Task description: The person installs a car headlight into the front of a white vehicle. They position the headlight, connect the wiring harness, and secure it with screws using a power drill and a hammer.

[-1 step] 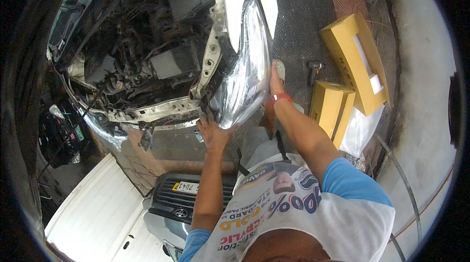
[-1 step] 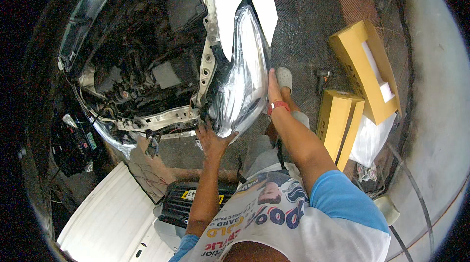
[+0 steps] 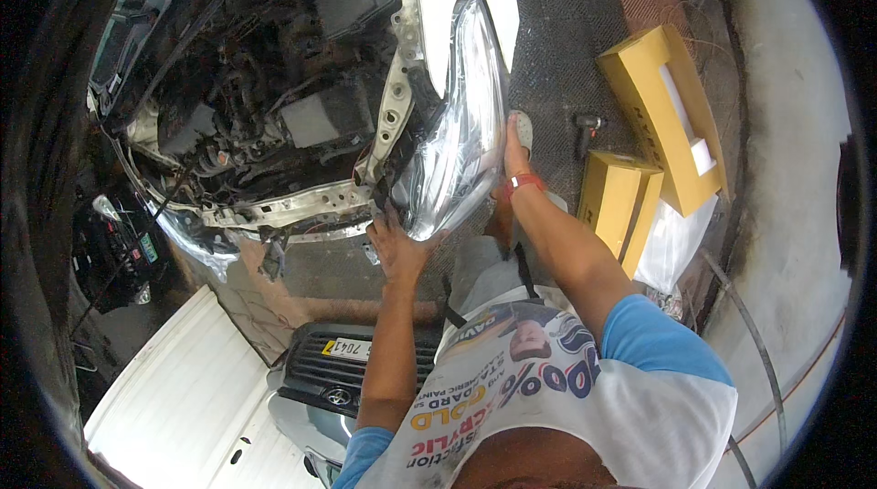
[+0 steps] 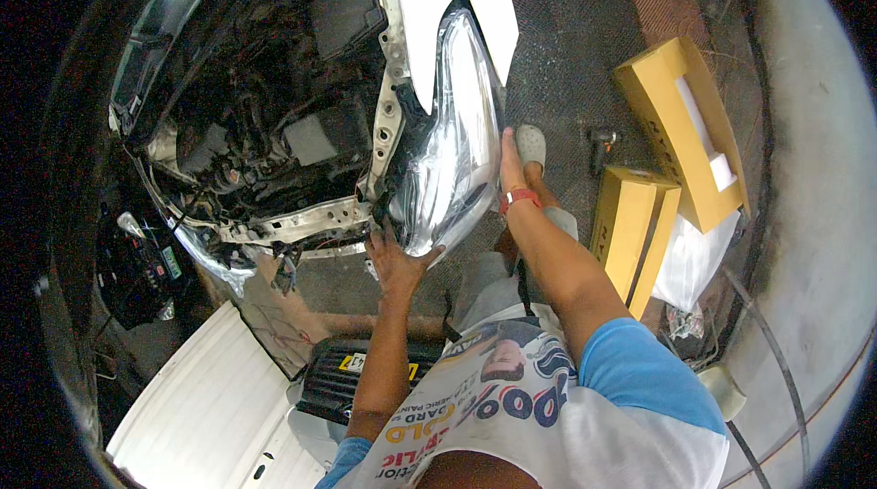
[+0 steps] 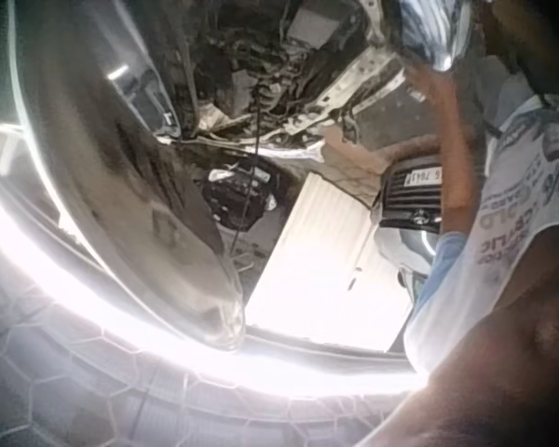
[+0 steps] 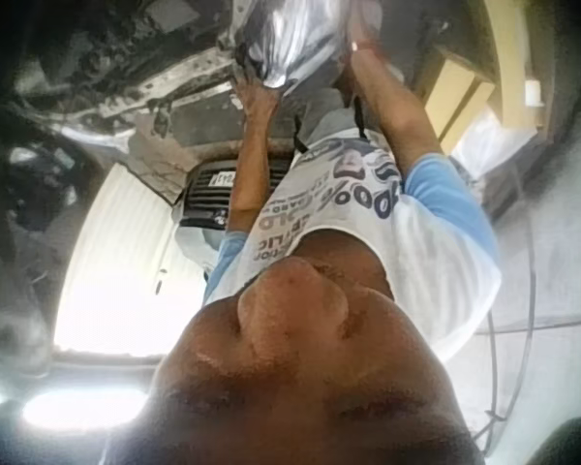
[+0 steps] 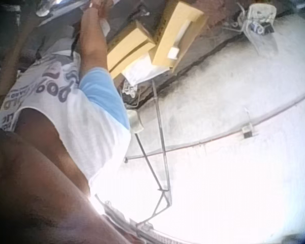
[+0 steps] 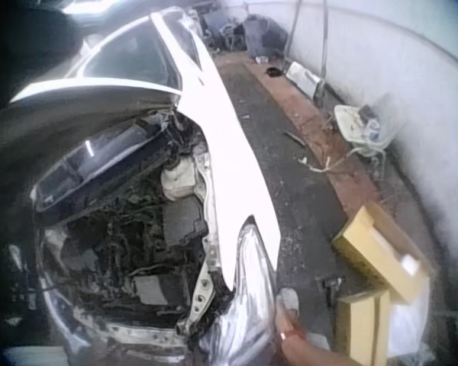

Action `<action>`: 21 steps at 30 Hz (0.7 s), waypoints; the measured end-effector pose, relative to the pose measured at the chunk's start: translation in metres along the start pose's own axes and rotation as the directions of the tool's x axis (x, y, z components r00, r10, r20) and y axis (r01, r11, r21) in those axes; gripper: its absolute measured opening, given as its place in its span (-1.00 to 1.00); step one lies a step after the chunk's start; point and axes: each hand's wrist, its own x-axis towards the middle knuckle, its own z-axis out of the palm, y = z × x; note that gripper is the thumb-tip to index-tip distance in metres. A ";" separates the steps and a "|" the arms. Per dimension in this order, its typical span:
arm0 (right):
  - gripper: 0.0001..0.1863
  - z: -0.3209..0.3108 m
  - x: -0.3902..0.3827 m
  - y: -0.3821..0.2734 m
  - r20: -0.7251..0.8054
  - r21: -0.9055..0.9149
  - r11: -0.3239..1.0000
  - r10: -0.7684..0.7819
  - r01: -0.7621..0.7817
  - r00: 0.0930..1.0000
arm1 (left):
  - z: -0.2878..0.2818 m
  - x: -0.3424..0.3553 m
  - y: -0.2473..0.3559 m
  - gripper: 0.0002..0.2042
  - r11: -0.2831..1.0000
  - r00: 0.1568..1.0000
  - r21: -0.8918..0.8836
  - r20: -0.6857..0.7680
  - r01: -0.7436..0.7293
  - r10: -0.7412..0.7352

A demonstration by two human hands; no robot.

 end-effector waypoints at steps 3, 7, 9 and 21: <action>0.00 0.002 -0.007 -0.003 -0.029 -0.013 1.000 0.028 -0.028 0.999 | 0.005 -0.002 -0.002 0.29 0.999 1.000 0.029 -0.007 0.016 -0.016; 0.02 0.010 -0.016 -0.011 -0.075 -0.021 0.998 0.050 -0.052 0.996 | 0.000 0.006 0.004 0.29 0.997 0.999 0.051 0.000 0.053 -0.053; 0.14 0.011 -0.014 -0.008 -0.083 -0.025 0.999 0.025 -0.027 0.996 | 0.000 0.008 0.002 0.29 0.997 0.998 0.054 -0.005 0.057 -0.057; 0.41 0.013 0.010 0.006 0.078 0.067 0.998 0.004 -0.010 0.997 | -0.013 0.022 0.002 0.31 0.994 0.997 0.078 -0.005 0.079 -0.079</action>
